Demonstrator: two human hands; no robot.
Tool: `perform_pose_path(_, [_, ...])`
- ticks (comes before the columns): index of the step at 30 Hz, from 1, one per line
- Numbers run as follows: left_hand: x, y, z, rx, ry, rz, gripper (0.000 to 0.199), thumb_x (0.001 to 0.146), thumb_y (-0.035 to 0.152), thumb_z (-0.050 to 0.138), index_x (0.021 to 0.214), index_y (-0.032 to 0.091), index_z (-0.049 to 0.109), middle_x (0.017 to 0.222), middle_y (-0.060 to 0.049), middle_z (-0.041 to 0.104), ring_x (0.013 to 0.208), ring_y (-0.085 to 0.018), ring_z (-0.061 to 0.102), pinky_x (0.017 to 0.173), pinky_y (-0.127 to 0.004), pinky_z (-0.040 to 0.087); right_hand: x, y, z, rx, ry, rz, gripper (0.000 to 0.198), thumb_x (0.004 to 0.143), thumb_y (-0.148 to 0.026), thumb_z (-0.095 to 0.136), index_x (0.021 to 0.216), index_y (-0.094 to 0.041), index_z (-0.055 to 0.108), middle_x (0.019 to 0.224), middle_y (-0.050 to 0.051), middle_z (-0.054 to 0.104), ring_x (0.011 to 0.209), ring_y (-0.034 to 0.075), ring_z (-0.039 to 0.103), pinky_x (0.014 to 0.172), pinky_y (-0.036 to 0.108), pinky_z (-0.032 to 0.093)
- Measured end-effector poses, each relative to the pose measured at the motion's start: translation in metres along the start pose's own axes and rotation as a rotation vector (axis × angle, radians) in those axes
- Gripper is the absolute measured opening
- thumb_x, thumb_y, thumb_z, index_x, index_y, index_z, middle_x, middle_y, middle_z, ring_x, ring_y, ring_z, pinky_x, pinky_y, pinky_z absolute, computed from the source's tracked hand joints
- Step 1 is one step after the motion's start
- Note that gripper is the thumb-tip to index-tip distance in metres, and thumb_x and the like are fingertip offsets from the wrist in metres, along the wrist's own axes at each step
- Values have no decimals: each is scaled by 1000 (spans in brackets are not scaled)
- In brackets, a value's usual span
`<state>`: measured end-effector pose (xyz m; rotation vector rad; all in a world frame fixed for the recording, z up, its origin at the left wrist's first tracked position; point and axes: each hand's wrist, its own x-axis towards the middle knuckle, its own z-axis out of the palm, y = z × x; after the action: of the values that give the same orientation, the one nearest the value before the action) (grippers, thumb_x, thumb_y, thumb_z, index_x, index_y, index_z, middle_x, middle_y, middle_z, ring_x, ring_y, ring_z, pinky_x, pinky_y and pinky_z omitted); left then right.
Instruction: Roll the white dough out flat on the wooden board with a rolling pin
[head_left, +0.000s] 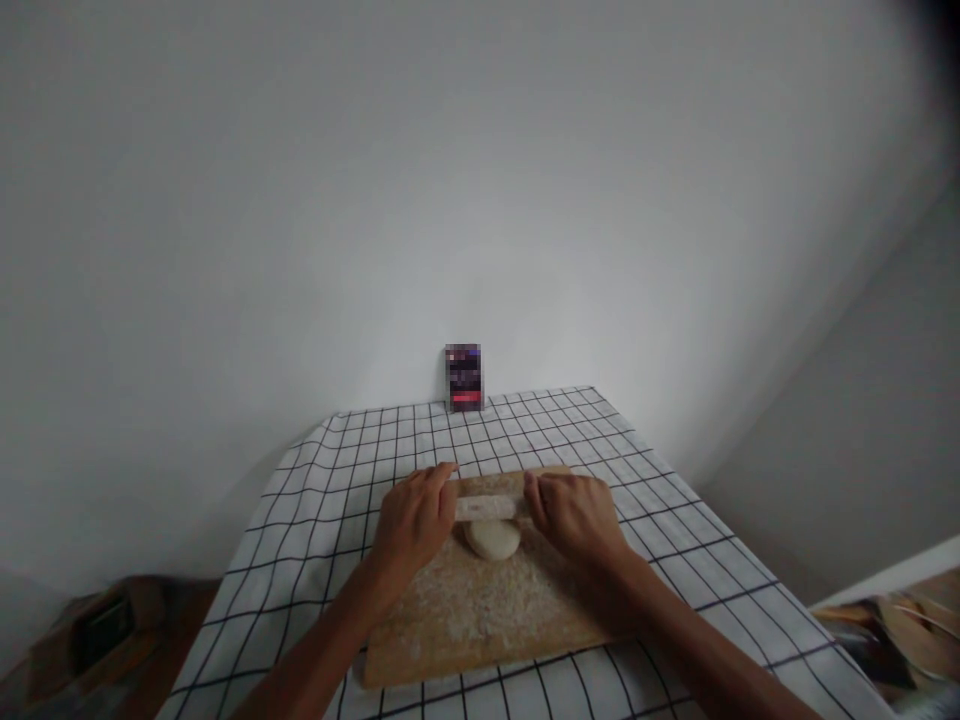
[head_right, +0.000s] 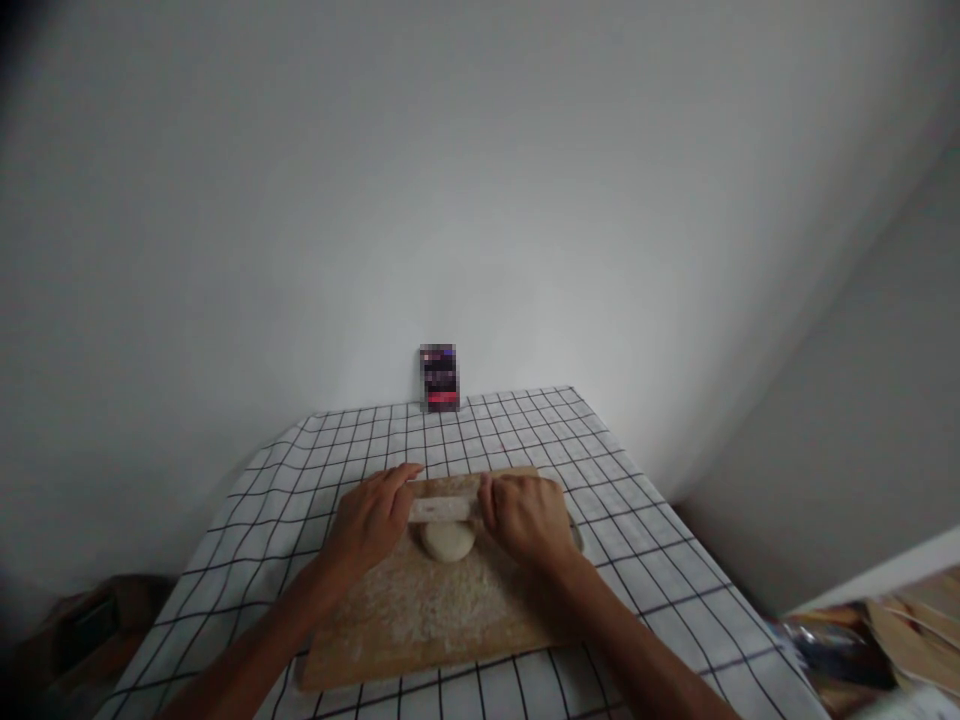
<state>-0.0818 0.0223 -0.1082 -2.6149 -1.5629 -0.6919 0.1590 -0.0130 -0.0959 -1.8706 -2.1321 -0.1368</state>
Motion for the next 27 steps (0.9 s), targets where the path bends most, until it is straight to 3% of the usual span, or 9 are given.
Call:
perform_pose_path(4, [9, 6, -18, 17, -109, -88, 39, 102, 16, 42, 127, 18, 71, 125, -10, 80, 116, -26, 75, 106, -42, 57, 13, 0, -15, -38, -53, 0, 60, 113, -39, 37, 75, -20, 80, 78, 11, 81, 66, 20, 71, 59, 32, 31])
perform_pose_path(8, [16, 10, -37, 23, -57, -53, 41, 99, 12, 43, 128, 17, 71, 130, -9, 78, 124, -25, 71, 115, -43, 51, 20, -2, -31, -51, -40, 0, 64, 113, -42, 36, 76, -20, 82, 79, 12, 81, 70, 22, 74, 61, 32, 33])
perform_pose_path(13, [3, 7, -21, 20, -11, -22, 35, 100, 14, 47, 123, 18, 73, 124, -10, 79, 121, -26, 72, 112, -44, 53, 4, -4, -15, -19, -90, -4, 63, 113, -39, 35, 75, -20, 82, 78, 11, 81, 71, 23, 75, 60, 33, 32])
perform_pose_path(18, [-6, 2, -2, 8, 66, 10, 36, 98, 12, 49, 126, 18, 71, 124, -10, 79, 120, -25, 71, 113, -45, 53, -7, -2, 4, 32, -51, 13, 58, 113, -37, 38, 77, -20, 80, 78, 10, 81, 69, 21, 73, 59, 32, 30])
perform_pose_path(27, [-1, 9, -16, 100, -87, 4, 38, 101, 14, 43, 128, 17, 70, 130, -10, 77, 124, -26, 69, 112, -42, 52, 10, -3, -19, -45, -89, -22, 60, 113, -42, 38, 82, -22, 84, 87, 11, 84, 76, 23, 77, 63, 31, 35])
